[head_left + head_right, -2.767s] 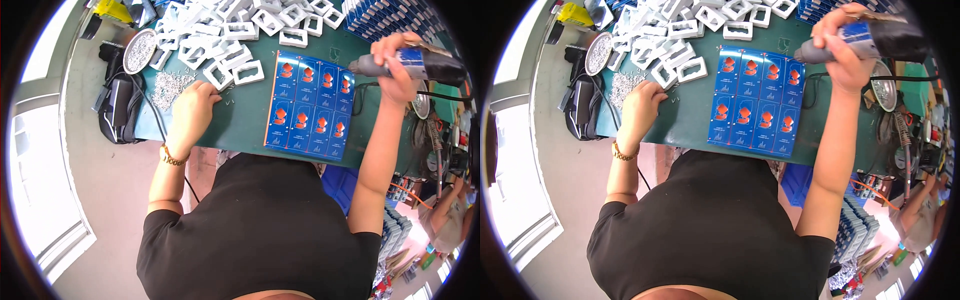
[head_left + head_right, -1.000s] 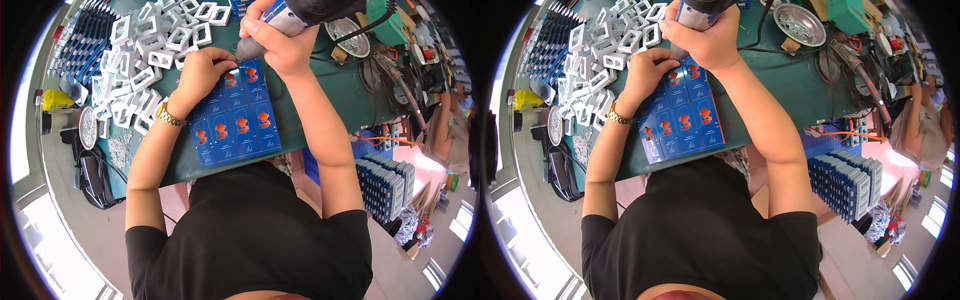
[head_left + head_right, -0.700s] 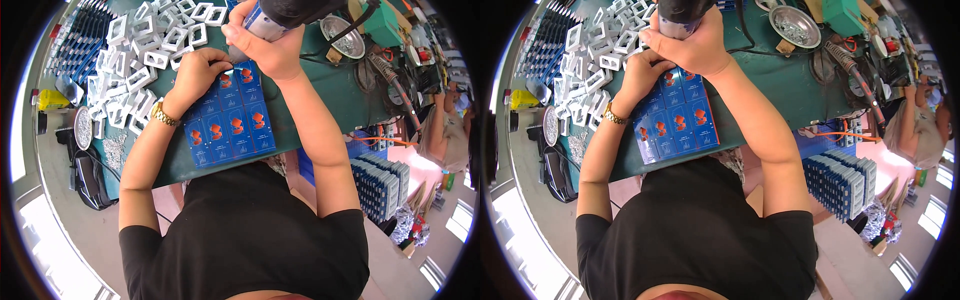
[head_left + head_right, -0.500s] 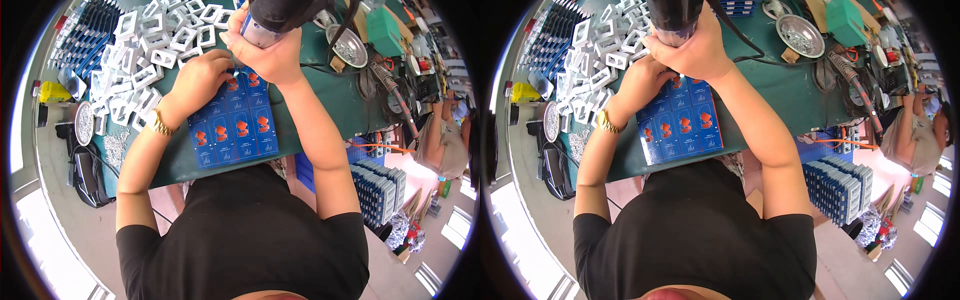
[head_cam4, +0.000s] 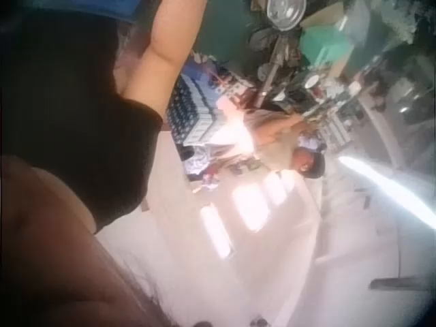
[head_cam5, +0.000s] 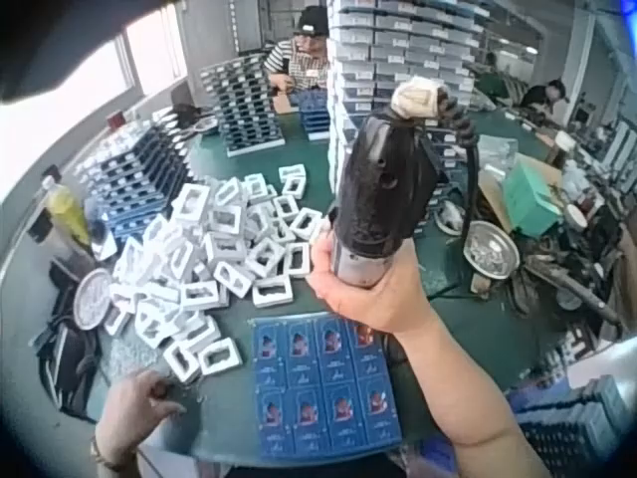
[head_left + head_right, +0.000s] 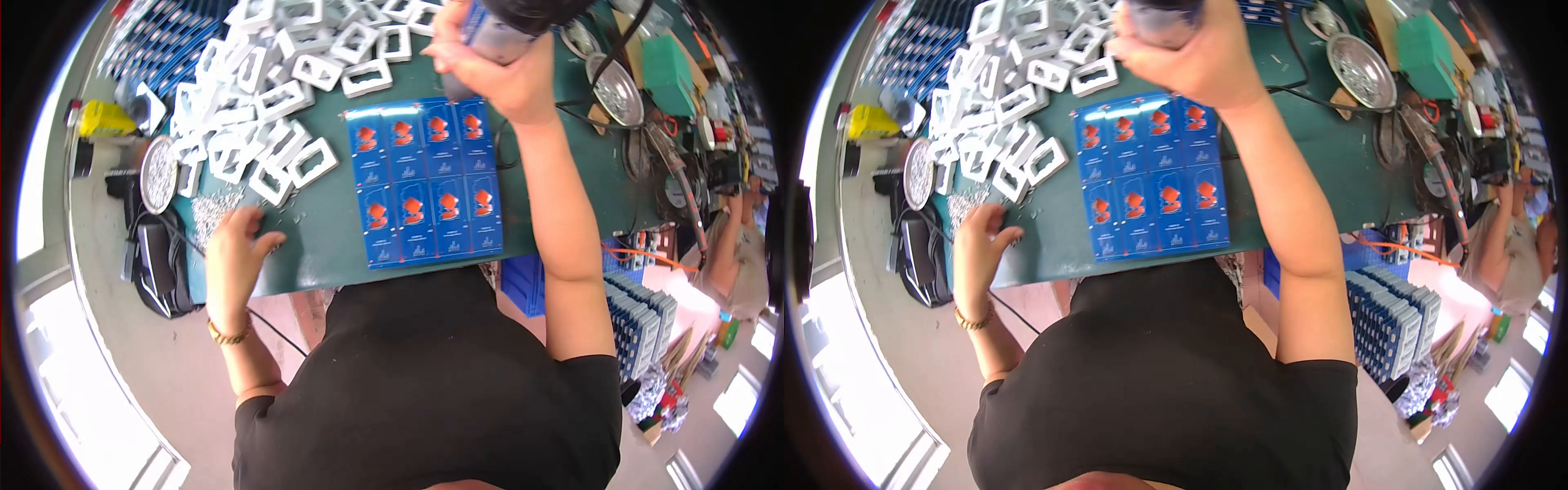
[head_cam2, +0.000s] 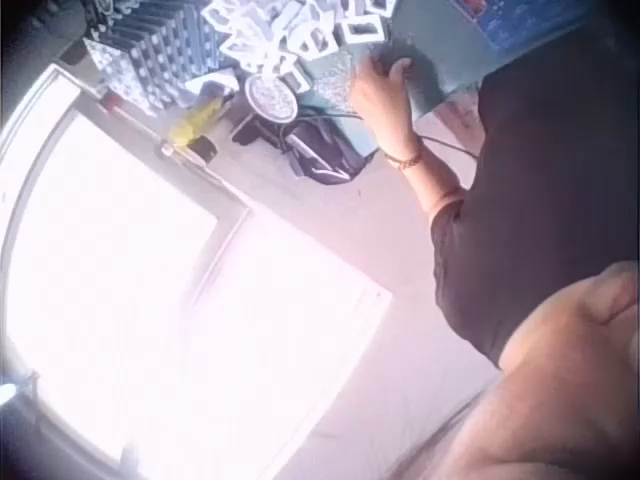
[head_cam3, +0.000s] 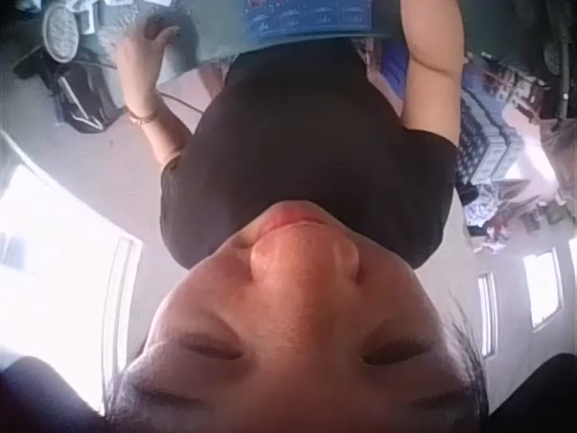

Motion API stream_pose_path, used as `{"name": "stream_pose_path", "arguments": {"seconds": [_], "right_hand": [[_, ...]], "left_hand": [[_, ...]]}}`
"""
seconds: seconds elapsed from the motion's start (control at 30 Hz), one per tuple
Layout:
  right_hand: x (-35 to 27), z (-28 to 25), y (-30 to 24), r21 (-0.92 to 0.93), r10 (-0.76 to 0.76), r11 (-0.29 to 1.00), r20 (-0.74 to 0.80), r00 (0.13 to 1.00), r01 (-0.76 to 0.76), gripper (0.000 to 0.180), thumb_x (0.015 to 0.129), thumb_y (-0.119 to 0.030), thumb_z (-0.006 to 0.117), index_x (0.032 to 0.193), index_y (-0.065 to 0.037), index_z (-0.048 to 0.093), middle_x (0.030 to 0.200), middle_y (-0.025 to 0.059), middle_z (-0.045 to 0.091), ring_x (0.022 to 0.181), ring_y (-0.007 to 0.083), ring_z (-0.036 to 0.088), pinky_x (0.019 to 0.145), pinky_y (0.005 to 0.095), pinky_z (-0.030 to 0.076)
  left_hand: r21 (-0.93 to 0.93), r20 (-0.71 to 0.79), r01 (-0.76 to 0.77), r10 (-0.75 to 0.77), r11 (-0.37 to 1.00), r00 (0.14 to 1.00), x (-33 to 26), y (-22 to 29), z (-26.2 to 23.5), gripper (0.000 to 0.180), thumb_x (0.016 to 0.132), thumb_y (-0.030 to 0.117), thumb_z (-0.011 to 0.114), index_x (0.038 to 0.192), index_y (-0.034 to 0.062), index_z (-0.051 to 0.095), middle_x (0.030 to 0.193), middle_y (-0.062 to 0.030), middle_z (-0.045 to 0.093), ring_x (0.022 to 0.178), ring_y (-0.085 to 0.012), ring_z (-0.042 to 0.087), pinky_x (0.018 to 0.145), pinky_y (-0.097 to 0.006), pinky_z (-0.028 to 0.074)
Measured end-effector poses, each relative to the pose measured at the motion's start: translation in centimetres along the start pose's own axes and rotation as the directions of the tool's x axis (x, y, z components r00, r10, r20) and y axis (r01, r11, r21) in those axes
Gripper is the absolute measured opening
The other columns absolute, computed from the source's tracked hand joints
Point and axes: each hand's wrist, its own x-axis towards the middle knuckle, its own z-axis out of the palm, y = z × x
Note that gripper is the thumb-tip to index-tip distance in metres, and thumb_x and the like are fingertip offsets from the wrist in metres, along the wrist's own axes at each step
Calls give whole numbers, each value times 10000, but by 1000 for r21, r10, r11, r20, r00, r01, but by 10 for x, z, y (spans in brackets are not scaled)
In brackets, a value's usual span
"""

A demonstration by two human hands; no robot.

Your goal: The person assembles LED arrays into plastic housings using an electric screwdriver to secure them with small screws.

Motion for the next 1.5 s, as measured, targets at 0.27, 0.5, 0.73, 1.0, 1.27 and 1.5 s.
{"name": "stream_pose_path", "arguments": {"seconds": [0.27,0.5,0.73,1.0,1.27,1.5], "right_hand": [[2,-38,-40,112,342,928,122,932,-356,457,817,-47,562,1256,-49,436,841,82,505,761,193,542,854,439,459],[9,-29,-84,-207,51,961,-522,851,-184,329,772,-43,540,1099,-36,508,784,133,560,777,265,543,883,512,429],[-12,-19,-106,-125,32,984,-559,829,-123,414,753,-4,598,1122,37,414,744,176,602,634,261,598,715,474,524],[-19,18,-99,-55,166,973,-508,845,-224,393,779,-7,577,1147,17,440,781,161,588,687,261,587,770,462,498],[-8,46,-82,-15,214,971,-396,893,-239,420,770,34,612,1150,8,436,812,139,604,664,220,607,693,384,522],[-5,69,-91,147,391,917,-520,759,-372,491,759,53,666,1172,1,405,811,94,591,661,160,597,634,278,509]], "left_hand": [[-155,-75,-58,47,986,996,3,-13,28,71,758,86,690,783,35,649,740,-110,565,658,-291,589,610,-364,460],[-189,-229,-116,71,975,971,3,-10,39,66,781,80,682,802,38,636,780,-98,565,664,-290,587,619,-362,472],[29,-201,-221,222,975,954,5,-8,39,47,830,55,618,840,33,578,828,-122,575,738,-329,594,656,-405,478],[-304,-273,-198,114,932,955,27,23,20,30,828,11,604,849,4,584,746,-134,590,697,-285,602,642,-366,473],[-149,-271,-685,637,713,722,82,98,64,83,815,-15,602,882,20,567,940,-129,572,823,-334,586,710,-384,484],[-67,-241,-704,673,707,699,88,95,76,115,766,-23,628,836,10,544,957,-136,549,891,-347,544,788,-405,457]]}}
